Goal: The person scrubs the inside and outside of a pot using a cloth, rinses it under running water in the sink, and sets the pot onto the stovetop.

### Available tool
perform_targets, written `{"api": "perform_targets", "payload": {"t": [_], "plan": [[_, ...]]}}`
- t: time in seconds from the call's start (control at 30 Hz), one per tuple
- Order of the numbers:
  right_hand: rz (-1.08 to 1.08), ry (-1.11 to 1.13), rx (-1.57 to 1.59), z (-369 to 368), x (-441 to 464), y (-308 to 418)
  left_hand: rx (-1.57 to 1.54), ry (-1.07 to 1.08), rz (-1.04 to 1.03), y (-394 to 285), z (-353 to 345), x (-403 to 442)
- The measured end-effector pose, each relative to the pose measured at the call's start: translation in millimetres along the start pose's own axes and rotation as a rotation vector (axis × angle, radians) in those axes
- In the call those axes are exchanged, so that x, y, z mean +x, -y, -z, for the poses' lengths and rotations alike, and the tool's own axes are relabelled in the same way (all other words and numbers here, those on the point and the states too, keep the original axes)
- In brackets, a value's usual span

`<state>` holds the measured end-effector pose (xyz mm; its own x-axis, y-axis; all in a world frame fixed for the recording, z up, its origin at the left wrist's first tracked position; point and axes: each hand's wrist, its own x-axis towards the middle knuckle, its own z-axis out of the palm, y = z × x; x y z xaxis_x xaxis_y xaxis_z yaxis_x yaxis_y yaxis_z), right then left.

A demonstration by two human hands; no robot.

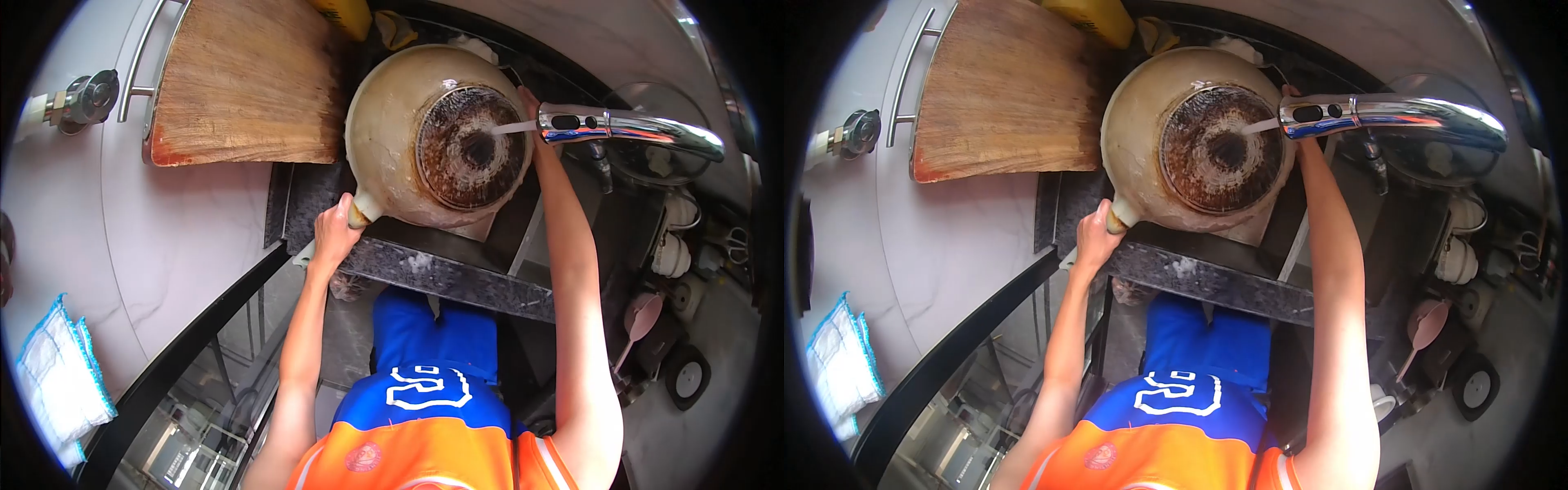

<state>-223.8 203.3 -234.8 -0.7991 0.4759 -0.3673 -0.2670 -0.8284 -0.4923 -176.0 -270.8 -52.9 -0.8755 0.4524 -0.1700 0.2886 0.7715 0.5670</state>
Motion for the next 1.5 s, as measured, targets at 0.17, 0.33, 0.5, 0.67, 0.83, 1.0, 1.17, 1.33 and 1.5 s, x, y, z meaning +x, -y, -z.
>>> {"api": "perform_targets", "payload": {"t": [0.17, 0.33, 0.5, 0.67, 0.83, 1.0, 1.17, 1.33, 1.5], "plan": [[0.423, 0.248, -1.070, 3.0, -15.6, -2.1, 0.005, -0.005, 0.000, -2.7, 3.1, -12.1], [-0.404, -0.063, -0.571, -15.5, -59.4, -8.3, 0.019, -0.014, 0.007, 1.2, -2.2, -29.6], [-0.432, -0.038, -0.511, 11.0, -69.0, -23.0, 0.015, 0.001, 0.073, 9.2, -5.4, -43.6], [-0.256, -0.065, -0.587, -43.2, -108.5, -3.1, -0.062, 0.029, 0.087, 21.1, -12.7, -43.0], [-0.284, -0.133, -0.620, -51.2, -107.5, 13.6, -0.159, 0.062, 0.081, 20.3, -30.6, -43.2], [-0.284, -0.148, -0.587, -70.3, -113.9, 24.1, -0.237, 0.084, 0.110, 20.7, -41.5, -47.5], [-0.202, -0.301, -0.503, -60.2, -117.7, 30.5, -0.260, 0.105, 0.106, 15.8, -42.1, -49.4], [-0.160, -0.304, -0.496, -83.8, -134.4, 42.9, -0.249, 0.104, 0.098, 4.3, -42.8, -51.0], [-0.386, -0.220, -0.674, -60.0, -115.9, 40.0, -0.100, 0.087, 0.085, -11.2, -36.0, -45.3]]}}
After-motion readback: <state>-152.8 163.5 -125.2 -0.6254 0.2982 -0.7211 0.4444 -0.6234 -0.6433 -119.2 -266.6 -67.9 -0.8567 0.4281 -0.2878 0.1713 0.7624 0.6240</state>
